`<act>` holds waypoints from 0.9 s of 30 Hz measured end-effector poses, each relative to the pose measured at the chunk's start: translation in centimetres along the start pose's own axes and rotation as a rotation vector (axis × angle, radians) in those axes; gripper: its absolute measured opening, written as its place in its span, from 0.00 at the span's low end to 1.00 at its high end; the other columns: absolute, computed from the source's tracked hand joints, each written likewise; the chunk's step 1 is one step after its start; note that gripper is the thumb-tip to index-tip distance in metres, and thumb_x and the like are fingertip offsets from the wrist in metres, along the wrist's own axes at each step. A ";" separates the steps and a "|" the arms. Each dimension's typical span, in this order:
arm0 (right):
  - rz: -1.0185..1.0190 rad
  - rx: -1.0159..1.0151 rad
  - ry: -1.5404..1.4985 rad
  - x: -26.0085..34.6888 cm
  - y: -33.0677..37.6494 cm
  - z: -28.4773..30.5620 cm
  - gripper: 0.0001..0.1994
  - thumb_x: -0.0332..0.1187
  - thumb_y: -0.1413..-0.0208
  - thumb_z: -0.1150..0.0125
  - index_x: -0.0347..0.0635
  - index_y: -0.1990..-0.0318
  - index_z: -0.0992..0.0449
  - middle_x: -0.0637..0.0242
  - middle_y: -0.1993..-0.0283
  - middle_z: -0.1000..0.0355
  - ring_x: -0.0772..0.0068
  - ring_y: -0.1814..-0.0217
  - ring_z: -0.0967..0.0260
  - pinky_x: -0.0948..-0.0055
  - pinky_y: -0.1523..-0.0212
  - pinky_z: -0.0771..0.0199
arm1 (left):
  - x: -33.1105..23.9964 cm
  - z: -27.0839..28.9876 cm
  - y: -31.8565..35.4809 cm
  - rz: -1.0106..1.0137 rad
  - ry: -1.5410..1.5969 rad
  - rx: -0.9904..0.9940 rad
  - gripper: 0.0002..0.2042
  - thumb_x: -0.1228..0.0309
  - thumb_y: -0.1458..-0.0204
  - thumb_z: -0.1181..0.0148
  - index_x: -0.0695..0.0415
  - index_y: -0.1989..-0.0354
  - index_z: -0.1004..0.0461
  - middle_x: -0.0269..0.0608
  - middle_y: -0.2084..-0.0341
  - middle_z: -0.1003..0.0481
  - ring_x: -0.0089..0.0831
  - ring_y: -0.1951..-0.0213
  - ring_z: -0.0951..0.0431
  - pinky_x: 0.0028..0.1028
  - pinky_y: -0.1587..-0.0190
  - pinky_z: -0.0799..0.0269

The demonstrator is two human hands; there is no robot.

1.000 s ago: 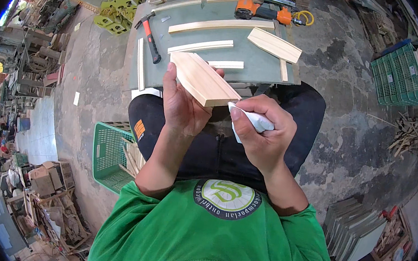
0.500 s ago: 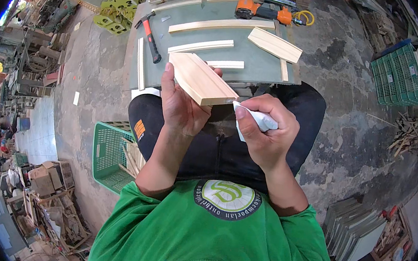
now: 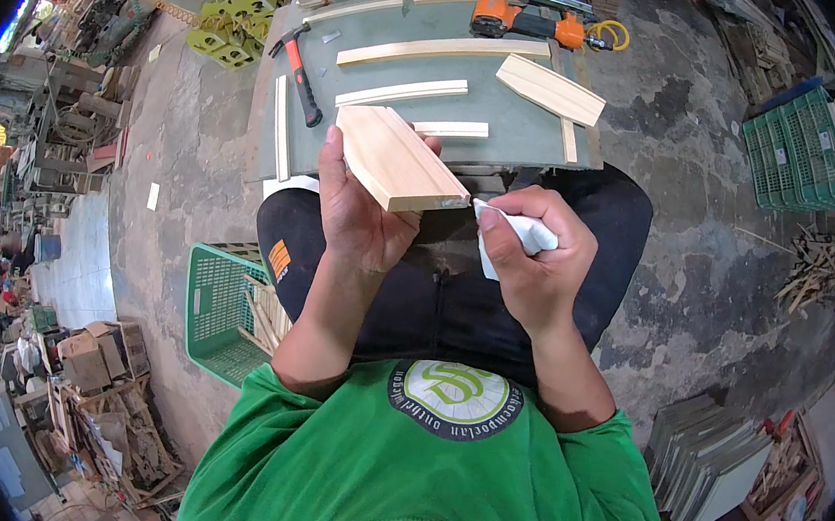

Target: Assembling a small wooden box by gluing and nailing wooden slats together.

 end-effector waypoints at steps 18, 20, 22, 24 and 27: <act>-0.769 -0.102 -0.302 -11.3 6.3 3.7 0.08 0.32 0.43 0.32 0.37 0.62 0.21 0.68 0.70 0.23 0.80 0.71 0.28 0.78 0.70 0.28 | -9.5 5.9 -17.2 0.029 -1.988 0.085 0.19 0.65 0.40 0.41 0.61 0.44 0.29 0.45 0.66 0.22 0.30 0.64 0.24 0.29 0.59 0.28; -0.756 -0.069 -0.304 -11.1 5.7 3.7 0.09 0.33 0.44 0.32 0.37 0.62 0.21 0.68 0.70 0.23 0.80 0.71 0.28 0.77 0.70 0.28 | -8.4 9.5 -19.0 0.034 -1.929 0.054 0.17 0.64 0.40 0.42 0.62 0.48 0.28 0.49 0.64 0.21 0.38 0.60 0.21 0.34 0.54 0.28; -0.770 -0.085 -0.343 -11.3 5.3 4.0 0.09 0.34 0.44 0.32 0.38 0.62 0.21 0.68 0.70 0.23 0.80 0.71 0.27 0.77 0.70 0.28 | -7.1 9.4 -18.9 -0.054 -2.181 0.031 0.19 0.61 0.42 0.41 0.62 0.48 0.28 0.55 0.61 0.21 0.49 0.57 0.20 0.39 0.52 0.27; -0.785 -0.102 -0.373 -11.8 5.2 4.7 0.10 0.35 0.44 0.32 0.38 0.63 0.21 0.68 0.70 0.23 0.79 0.71 0.27 0.77 0.69 0.27 | -5.3 8.1 -18.5 0.021 -2.283 -0.054 0.21 0.60 0.46 0.40 0.60 0.48 0.26 0.56 0.59 0.22 0.54 0.53 0.22 0.42 0.50 0.28; -0.850 -0.125 -0.527 -12.6 5.2 5.3 0.12 0.41 0.41 0.36 0.40 0.62 0.24 0.67 0.71 0.26 0.78 0.74 0.29 0.76 0.71 0.27 | -2.9 5.9 -18.9 -0.540 -2.528 0.004 0.22 0.61 0.53 0.36 0.57 0.49 0.24 0.53 0.54 0.26 0.51 0.50 0.25 0.44 0.48 0.29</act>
Point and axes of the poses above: each hand's wrist, its own y-axis away from the middle knuckle, its own z-axis out of the back of the hand, x = y × z, the point moved 2 cm from there along -y, towards the middle knuckle
